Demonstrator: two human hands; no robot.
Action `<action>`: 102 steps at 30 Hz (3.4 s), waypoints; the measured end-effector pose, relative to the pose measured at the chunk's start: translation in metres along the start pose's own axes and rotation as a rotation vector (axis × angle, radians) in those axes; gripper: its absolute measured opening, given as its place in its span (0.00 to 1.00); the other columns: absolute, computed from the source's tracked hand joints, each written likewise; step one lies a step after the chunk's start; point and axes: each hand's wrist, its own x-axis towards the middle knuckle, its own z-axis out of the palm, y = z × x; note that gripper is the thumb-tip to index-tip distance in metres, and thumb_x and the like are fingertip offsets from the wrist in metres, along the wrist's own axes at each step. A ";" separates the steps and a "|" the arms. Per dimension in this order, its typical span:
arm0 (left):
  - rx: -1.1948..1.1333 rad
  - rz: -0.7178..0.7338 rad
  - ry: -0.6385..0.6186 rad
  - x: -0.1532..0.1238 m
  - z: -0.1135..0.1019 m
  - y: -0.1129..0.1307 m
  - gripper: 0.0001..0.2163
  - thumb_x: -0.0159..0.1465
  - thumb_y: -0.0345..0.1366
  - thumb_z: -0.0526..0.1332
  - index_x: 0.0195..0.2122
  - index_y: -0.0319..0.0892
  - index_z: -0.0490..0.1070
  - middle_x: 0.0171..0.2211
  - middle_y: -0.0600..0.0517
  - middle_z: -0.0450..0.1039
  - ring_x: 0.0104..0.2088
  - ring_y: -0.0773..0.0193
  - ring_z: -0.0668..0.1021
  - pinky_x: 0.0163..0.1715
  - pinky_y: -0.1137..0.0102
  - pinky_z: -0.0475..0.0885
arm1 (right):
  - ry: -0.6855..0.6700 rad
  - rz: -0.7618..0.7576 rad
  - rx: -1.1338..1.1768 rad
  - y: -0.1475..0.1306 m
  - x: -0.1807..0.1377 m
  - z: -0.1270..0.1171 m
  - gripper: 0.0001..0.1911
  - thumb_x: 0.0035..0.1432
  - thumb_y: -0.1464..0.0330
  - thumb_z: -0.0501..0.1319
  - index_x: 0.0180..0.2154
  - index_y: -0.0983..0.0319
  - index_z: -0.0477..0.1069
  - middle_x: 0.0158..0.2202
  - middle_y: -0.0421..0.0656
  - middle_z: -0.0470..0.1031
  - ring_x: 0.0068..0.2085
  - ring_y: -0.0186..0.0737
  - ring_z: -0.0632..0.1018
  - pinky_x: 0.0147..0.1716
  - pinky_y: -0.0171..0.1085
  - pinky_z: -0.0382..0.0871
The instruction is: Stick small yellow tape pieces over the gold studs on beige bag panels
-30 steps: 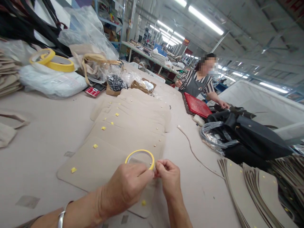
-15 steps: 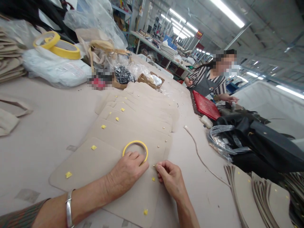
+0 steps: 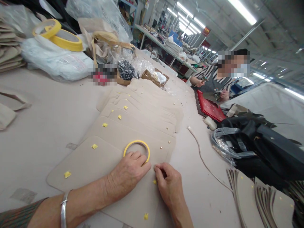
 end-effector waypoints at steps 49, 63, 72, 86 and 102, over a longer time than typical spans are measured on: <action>-0.329 0.013 0.108 0.002 -0.035 0.019 0.09 0.68 0.29 0.49 0.33 0.43 0.66 0.27 0.54 0.71 0.27 0.64 0.75 0.26 0.72 0.67 | 0.453 -0.516 0.029 -0.030 -0.019 -0.006 0.10 0.56 0.78 0.55 0.30 0.62 0.72 0.22 0.39 0.73 0.22 0.32 0.73 0.25 0.29 0.67; -0.099 0.088 0.261 0.016 -0.009 0.009 0.10 0.67 0.26 0.50 0.31 0.42 0.65 0.25 0.54 0.65 0.25 0.63 0.67 0.24 0.70 0.61 | 0.154 0.411 0.719 -0.001 0.027 -0.014 0.15 0.46 0.58 0.67 0.27 0.65 0.74 0.17 0.37 0.72 0.17 0.31 0.71 0.18 0.30 0.68; 0.059 0.085 0.105 0.015 0.015 0.006 0.06 0.61 0.29 0.62 0.30 0.43 0.65 0.28 0.52 0.68 0.29 0.58 0.69 0.26 0.65 0.62 | 0.070 0.349 0.464 0.009 0.035 -0.005 0.17 0.52 0.55 0.63 0.30 0.64 0.76 0.19 0.39 0.72 0.20 0.34 0.71 0.21 0.32 0.68; 0.068 0.055 0.041 0.013 0.016 0.007 0.05 0.63 0.29 0.60 0.31 0.43 0.64 0.29 0.51 0.67 0.30 0.57 0.69 0.26 0.65 0.61 | 0.133 0.247 0.285 0.014 0.036 -0.002 0.12 0.58 0.58 0.59 0.36 0.61 0.70 0.21 0.37 0.73 0.19 0.37 0.74 0.19 0.33 0.68; 0.116 0.031 0.064 0.014 0.023 0.008 0.07 0.65 0.25 0.53 0.31 0.43 0.64 0.28 0.50 0.66 0.30 0.57 0.68 0.27 0.64 0.59 | 0.065 -0.079 -0.104 0.004 0.039 -0.002 0.12 0.62 0.68 0.54 0.35 0.59 0.76 0.31 0.43 0.79 0.33 0.40 0.78 0.36 0.35 0.68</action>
